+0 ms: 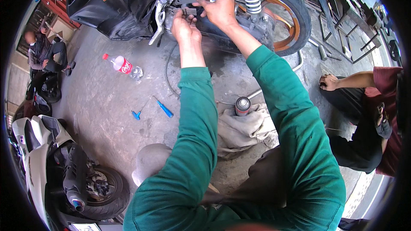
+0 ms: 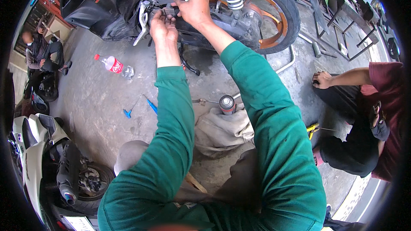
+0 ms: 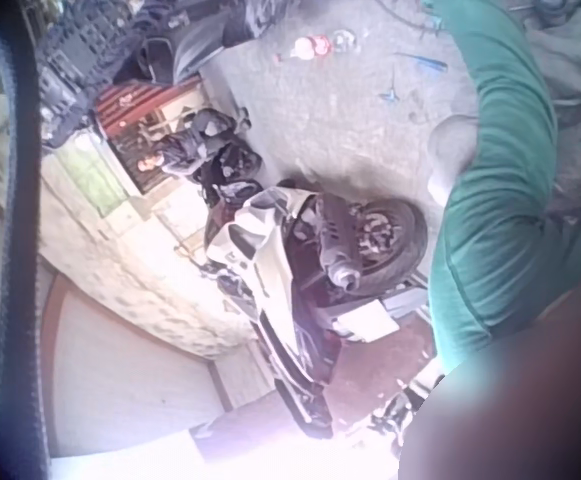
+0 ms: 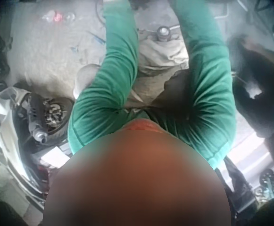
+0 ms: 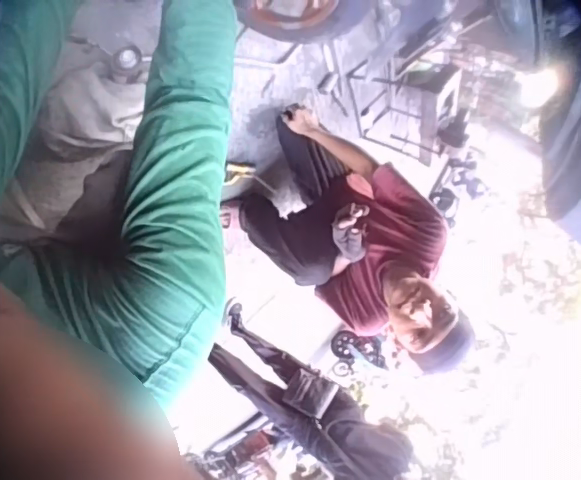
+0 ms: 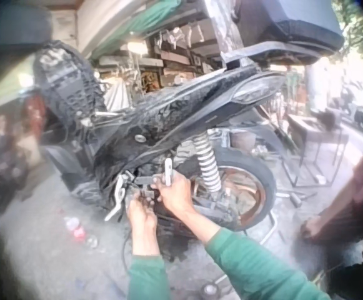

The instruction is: The person marks a small metal part with a white marker while seated on the floor next to a motorcycle. They repeatedly position the part against the motorcycle frame, mark it, and then move to a bench vise to clamp and adjust the part.

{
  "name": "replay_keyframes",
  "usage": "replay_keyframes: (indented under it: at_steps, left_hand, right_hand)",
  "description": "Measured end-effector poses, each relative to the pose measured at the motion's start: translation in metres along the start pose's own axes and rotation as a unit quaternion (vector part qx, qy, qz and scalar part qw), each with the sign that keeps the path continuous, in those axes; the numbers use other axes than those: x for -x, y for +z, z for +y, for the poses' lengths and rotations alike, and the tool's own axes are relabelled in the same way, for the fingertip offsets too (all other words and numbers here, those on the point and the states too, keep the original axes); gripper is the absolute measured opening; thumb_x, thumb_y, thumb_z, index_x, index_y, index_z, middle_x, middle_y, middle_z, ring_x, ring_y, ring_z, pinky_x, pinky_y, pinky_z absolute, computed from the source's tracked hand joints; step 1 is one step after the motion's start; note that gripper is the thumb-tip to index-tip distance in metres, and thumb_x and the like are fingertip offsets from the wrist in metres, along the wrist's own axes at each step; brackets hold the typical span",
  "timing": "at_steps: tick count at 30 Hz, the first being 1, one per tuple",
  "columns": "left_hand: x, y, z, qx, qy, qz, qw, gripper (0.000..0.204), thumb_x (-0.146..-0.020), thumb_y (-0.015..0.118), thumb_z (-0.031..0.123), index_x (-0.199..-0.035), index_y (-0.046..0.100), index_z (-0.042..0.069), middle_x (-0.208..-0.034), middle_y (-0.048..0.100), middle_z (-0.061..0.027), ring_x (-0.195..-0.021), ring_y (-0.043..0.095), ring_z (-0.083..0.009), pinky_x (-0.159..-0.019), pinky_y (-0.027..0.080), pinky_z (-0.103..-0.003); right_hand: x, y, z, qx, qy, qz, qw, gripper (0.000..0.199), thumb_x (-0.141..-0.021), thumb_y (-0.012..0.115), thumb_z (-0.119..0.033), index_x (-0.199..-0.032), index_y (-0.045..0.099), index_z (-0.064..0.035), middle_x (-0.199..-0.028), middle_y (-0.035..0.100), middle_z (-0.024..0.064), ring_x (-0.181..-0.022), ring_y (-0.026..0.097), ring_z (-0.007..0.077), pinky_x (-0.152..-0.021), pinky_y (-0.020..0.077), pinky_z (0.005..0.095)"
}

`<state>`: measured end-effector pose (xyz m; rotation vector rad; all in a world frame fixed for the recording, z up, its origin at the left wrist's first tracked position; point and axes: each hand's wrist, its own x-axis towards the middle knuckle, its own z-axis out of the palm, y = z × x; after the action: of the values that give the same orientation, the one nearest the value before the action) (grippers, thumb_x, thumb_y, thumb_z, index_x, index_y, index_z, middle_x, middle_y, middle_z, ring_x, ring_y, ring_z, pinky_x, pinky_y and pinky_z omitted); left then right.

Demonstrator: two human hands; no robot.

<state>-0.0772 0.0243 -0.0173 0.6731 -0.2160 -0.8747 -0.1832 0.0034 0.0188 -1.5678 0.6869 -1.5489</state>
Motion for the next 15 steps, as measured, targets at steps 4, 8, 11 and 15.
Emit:
replay_keyframes:
  at_steps: [4,8,11,15]
  left_hand:
    - [0.000,-0.011,0.004,-0.002,0.004,-0.002,1.000,0.014,-0.103,0.057,0.020,-0.103,0.064,0.008,-0.087,0.062,0.0010,-0.070,0.054,-0.0110,-0.066,0.045,-0.030]
    - [0.000,0.006,-0.004,0.013,-0.019,0.000,1.000,0.011,-0.101,0.055,0.017,-0.097,0.060,0.009,-0.085,0.062,-0.0009,-0.063,0.051,-0.0122,-0.058,0.042,-0.029]
    - [-0.006,0.042,-0.014,-0.017,-0.031,-0.012,0.999,0.017,-0.096,0.044,0.023,-0.089,0.054,0.011,-0.076,0.057,-0.0028,-0.053,0.046,-0.0148,-0.048,0.037,-0.031]
    - [-0.010,0.088,-0.037,-0.083,-0.012,-0.021,0.996,0.028,-0.096,0.040,0.034,-0.092,0.058,0.012,-0.075,0.056,-0.0034,-0.057,0.049,-0.0196,-0.051,0.037,-0.036]
  right_hand:
    - [0.003,-0.013,-0.001,0.004,0.012,-0.010,1.000,0.022,-0.096,0.069,-0.004,-0.087,0.049,-0.0031,-0.110,0.075,0.0178,-0.093,0.078,0.0255,-0.051,0.0584,0.0258]
    - [-0.004,-0.042,0.002,-0.043,0.028,-0.004,0.999,0.020,-0.097,0.068,-0.005,-0.092,0.049,-0.0026,-0.113,0.074,0.0178,-0.093,0.078,0.0265,-0.051,0.0560,0.0253]
    - [-0.013,-0.065,0.003,-0.046,0.019,0.049,0.998,0.015,-0.096,0.070,-0.007,-0.097,0.058,0.0010,-0.103,0.075,0.0146,-0.089,0.078,0.0238,-0.054,0.0573,0.0261]
    - [-0.018,-0.089,-0.004,-0.014,0.026,0.110,0.993,0.013,-0.096,0.072,-0.011,-0.102,0.066,-0.0003,-0.094,0.076,0.0105,-0.080,0.075,0.0195,-0.052,0.0560,0.0272]
